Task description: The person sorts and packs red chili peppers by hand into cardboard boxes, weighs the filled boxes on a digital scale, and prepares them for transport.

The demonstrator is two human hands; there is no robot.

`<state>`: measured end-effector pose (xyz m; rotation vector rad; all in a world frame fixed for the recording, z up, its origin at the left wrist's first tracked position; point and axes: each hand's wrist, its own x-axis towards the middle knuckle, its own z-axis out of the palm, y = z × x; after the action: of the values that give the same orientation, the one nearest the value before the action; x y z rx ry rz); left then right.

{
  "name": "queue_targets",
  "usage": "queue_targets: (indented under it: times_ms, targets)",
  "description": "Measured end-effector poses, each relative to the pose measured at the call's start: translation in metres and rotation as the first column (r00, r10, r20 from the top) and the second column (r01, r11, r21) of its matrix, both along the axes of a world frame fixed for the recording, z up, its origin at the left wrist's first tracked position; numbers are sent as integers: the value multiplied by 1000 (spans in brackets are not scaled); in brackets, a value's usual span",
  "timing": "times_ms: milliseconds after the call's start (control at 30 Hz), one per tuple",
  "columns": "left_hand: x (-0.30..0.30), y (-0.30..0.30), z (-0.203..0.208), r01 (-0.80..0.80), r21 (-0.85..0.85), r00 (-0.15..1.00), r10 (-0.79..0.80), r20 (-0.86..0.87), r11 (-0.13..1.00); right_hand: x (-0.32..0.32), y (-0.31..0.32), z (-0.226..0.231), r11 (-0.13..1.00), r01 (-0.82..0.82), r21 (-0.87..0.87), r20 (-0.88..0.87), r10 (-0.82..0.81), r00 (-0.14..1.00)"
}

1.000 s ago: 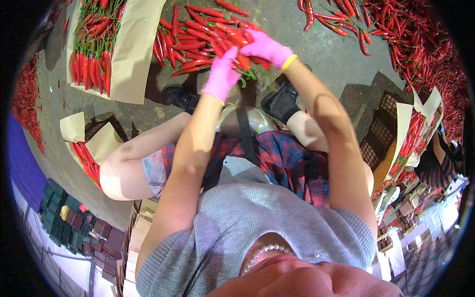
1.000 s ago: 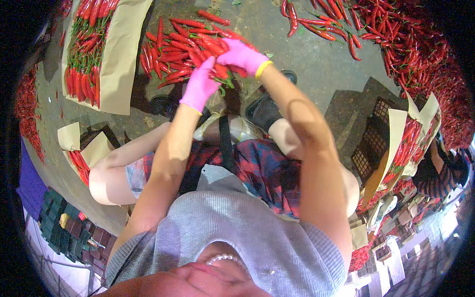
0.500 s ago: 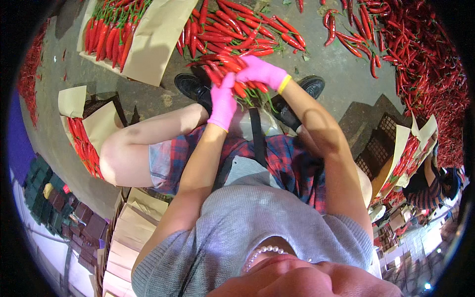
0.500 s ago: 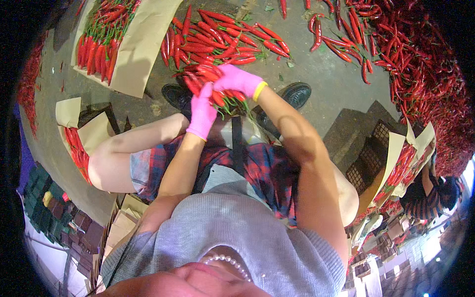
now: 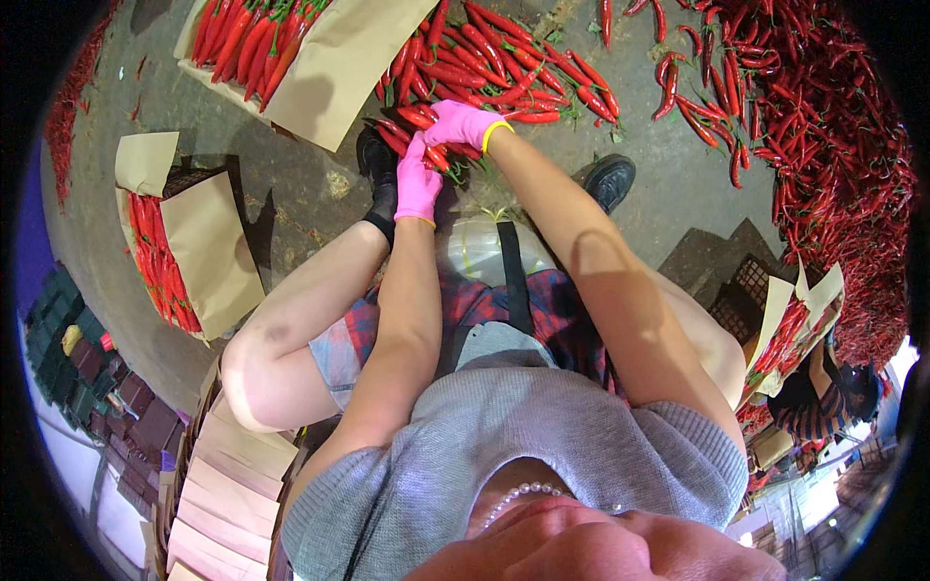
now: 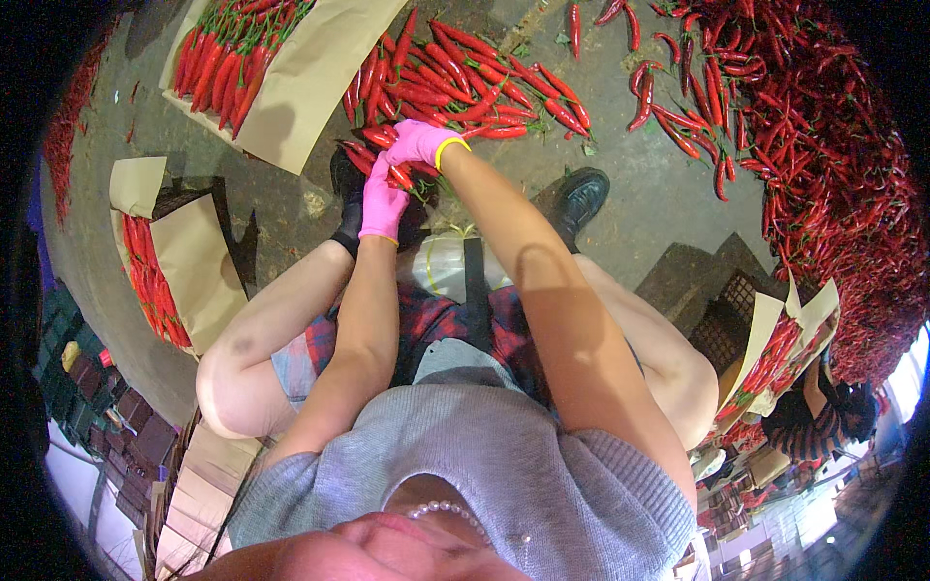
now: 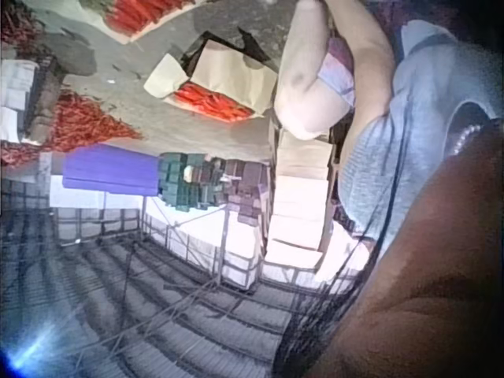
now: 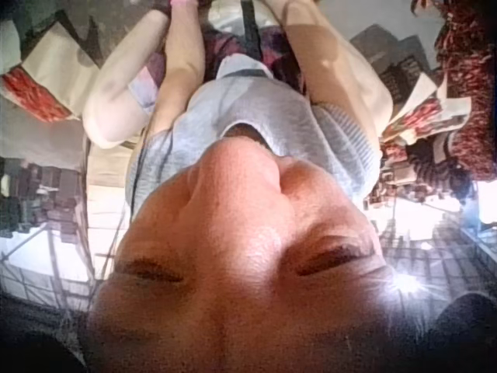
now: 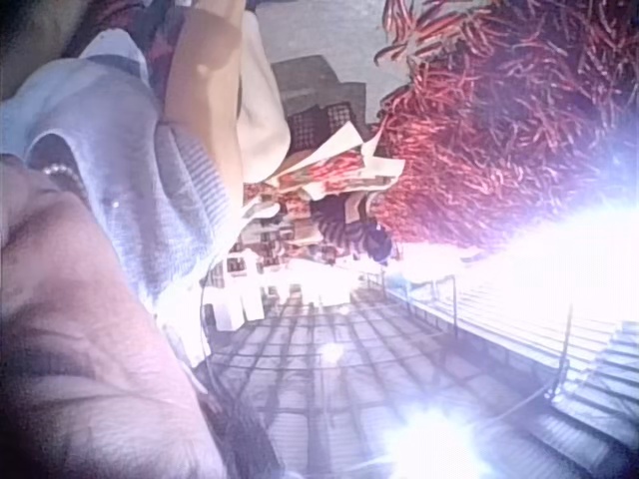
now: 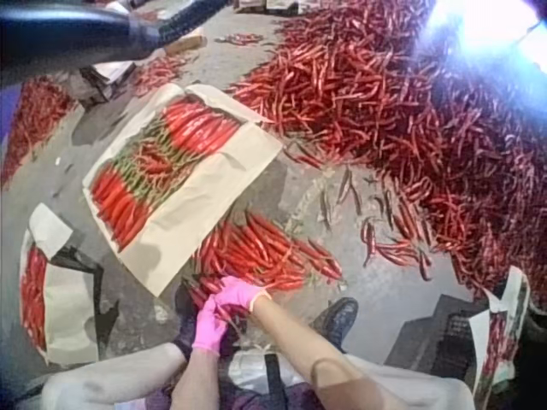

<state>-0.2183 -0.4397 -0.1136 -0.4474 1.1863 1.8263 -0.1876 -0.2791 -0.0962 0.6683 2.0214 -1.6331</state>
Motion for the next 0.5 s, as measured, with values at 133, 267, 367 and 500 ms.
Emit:
queue_targets:
  times_ms: [133,267,367,500]
  targets:
    - [9,-20,-5,70,109,997,-69,-19,992,36,-36,-9,826,301,-477,-48,-367,929]
    - [22,-36,38,185,-93,966,-199,-166,978,83,-95,4,494,559,-666,-78,-791,607]
    - [-8,-2,65,586,-225,714,-627,-310,778,86,-99,0,58,592,-804,173,-929,327]
    - [-50,80,62,347,-905,-331,-871,-364,246,64,-90,-28,-283,479,-831,340,-940,34]
